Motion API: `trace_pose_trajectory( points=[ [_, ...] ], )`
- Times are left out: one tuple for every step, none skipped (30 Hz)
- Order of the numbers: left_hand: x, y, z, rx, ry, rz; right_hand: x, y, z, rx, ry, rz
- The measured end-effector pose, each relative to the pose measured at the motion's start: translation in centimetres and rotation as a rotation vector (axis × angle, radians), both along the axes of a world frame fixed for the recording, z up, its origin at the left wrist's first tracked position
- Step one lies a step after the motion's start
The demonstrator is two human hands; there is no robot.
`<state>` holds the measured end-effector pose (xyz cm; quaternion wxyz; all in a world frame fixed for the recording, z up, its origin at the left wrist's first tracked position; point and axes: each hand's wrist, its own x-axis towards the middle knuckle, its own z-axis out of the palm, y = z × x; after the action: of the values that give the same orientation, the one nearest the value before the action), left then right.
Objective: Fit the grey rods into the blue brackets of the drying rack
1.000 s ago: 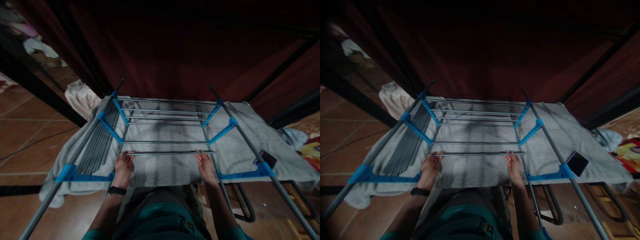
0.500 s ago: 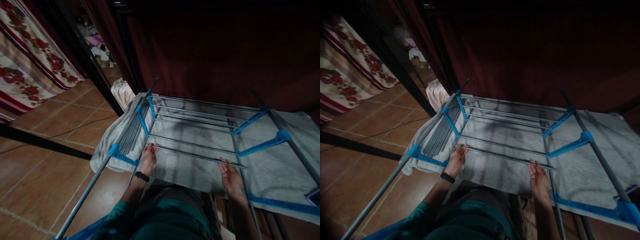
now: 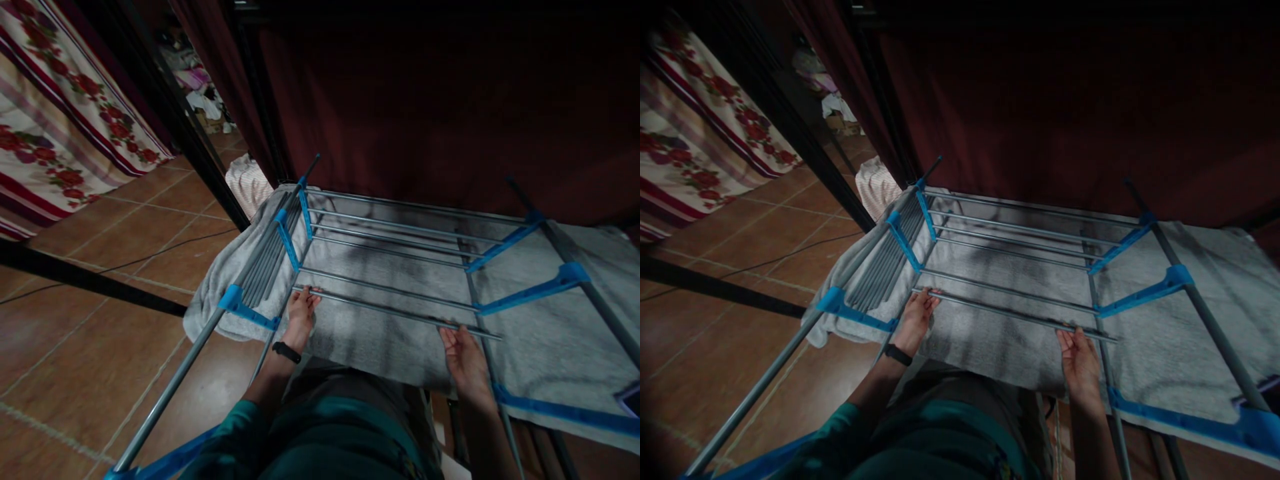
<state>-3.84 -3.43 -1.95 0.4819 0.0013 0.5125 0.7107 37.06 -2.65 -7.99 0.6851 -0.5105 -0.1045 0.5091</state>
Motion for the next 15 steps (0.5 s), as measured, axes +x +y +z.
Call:
trace_pose_trajectory(
  points=[
    [0.05,0.00,0.02,0.000,-0.001,0.002,0.05,0.00,-0.06,-0.002,-0.001,0.000],
    [0.10,0.01,0.04,0.001,-0.003,0.004,0.09,0.00,-0.11,-0.004,-0.003,0.003],
    [0.15,0.01,0.06,0.003,-0.006,0.004,0.12,0.00,-0.16,-0.005,-0.007,0.005],
    [0.21,0.02,0.08,0.005,-0.009,0.004,0.14,-0.01,-0.22,-0.006,-0.010,0.005],
    [0.27,0.02,0.11,0.005,-0.014,0.003,0.15,0.00,-0.28,-0.006,-0.012,0.004],
    [0.32,0.02,0.15,0.004,-0.019,0.004,0.15,0.01,-0.35,-0.005,-0.011,0.004],
    [0.38,0.01,0.18,0.000,-0.022,0.005,0.14,0.03,-0.41,-0.004,-0.010,0.002],
    [0.44,-0.01,0.21,-0.006,-0.023,0.005,0.12,0.06,-0.46,-0.003,-0.007,0.001],
    [0.49,-0.03,0.25,-0.009,-0.022,0.001,0.07,0.09,-0.49,0.001,-0.004,0.001],
    [0.54,-0.06,0.28,-0.011,-0.018,-0.006,0.01,0.13,-0.48,0.006,-0.003,0.005],
    [0.59,-0.08,0.31,-0.012,-0.015,-0.015,-0.08,0.16,-0.41,0.013,-0.003,0.013],
    [0.64,-0.08,0.34,-0.013,-0.012,-0.025,-0.19,0.18,-0.30,0.023,-0.003,0.021],
    [0.70,-0.08,0.37,-0.015,-0.011,-0.035,-0.33,0.20,-0.13,0.032,-0.002,0.029],
    [0.77,-0.05,0.40,-0.021,-0.012,-0.044,-0.49,0.21,0.09,0.041,0.000,0.039],
    [0.86,-0.01,0.43,-0.033,-0.014,-0.049,-0.67,0.22,0.36,0.049,0.004,0.045]
  ],
)
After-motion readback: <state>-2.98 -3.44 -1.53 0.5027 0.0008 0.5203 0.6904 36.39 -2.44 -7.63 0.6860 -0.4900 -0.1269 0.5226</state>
